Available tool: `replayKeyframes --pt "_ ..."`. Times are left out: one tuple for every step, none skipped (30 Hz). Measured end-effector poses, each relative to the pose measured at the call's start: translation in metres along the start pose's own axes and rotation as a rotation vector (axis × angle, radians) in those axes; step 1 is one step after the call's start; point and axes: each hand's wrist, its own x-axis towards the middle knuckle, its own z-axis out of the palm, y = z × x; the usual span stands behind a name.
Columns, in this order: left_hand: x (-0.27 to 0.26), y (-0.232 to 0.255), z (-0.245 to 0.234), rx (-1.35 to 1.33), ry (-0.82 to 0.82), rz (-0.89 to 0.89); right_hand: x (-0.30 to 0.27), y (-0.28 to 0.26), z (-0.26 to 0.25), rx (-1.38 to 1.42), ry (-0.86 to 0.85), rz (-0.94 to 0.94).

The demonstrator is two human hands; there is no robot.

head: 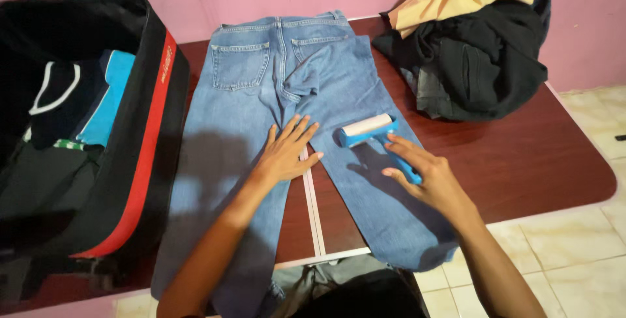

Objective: The person lays a pair of denim jeans flat on a table, then uses a lint roller to roll over the entire surface of the jeans to remove lint and debris. The jeans remain on the table throughout the process.

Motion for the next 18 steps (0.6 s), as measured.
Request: replayKeyframes --pt "-0.003 -0.001 0.001 -0.02 0.001 -0.011 -0.01 -0.005 -0.004 0.019 0.019 -0.029" --pt "0.0 0.0 0.002 -0.011 0.01 -0.021 -0.022 -0.009 -0.012 0.025 0.049 -0.068" --pt "0.0 0.001 0.002 -0.002 0.019 -0.031 -0.033 -0.013 -0.019 0.031 0.078 -0.108" --pt "-0.004 0.002 0.003 0.009 0.019 -0.051 -0.045 -0.018 -0.022 -0.006 0.075 -0.043" --pt "-0.004 0.005 0.004 0.005 0.015 -0.061 -0.058 -0.023 -0.026 -0.042 0.072 0.022" --pt "-0.005 0.005 0.004 0.01 0.006 -0.073 -0.066 -0.026 -0.025 -0.069 0.072 0.088" --pt "-0.006 0.007 0.004 0.014 -0.003 -0.085 -0.069 -0.026 -0.024 -0.069 0.103 0.039" --pt "-0.006 0.007 0.002 0.014 -0.01 -0.094 -0.067 -0.026 -0.02 -0.067 0.134 -0.014" --pt "-0.006 0.008 0.001 0.014 -0.016 -0.103 -0.063 -0.025 -0.015 -0.065 0.164 -0.067" --pt "-0.006 0.009 0.003 0.011 -0.023 -0.115 -0.057 -0.021 -0.009 -0.077 0.169 -0.084" --pt "-0.005 0.009 0.004 0.034 -0.033 -0.121 -0.045 -0.014 -0.001 -0.089 0.174 -0.101" --pt "-0.002 0.01 0.005 0.054 -0.043 -0.127 -0.031 -0.007 0.006 -0.102 0.178 -0.116" --pt "0.0 0.01 0.006 0.074 -0.054 -0.133 -0.016 0.002 0.013 -0.104 0.16 -0.125" --pt "0.0 0.011 0.007 0.08 -0.053 -0.138 -0.001 0.008 0.02 -0.106 0.14 -0.135" --pt "-0.001 0.011 0.007 0.086 -0.052 -0.143 0.013 0.014 0.025 -0.075 0.119 -0.129" --pt "0.001 0.013 0.007 0.093 -0.05 -0.141 0.025 0.02 0.028 -0.049 0.103 -0.12" --pt "0.001 0.015 0.007 0.081 -0.07 -0.154 0.031 0.023 0.029 -0.023 0.088 -0.112" --pt "0.0 0.018 0.007 0.067 -0.085 -0.168 0.033 0.025 0.03 -0.013 0.087 -0.108"
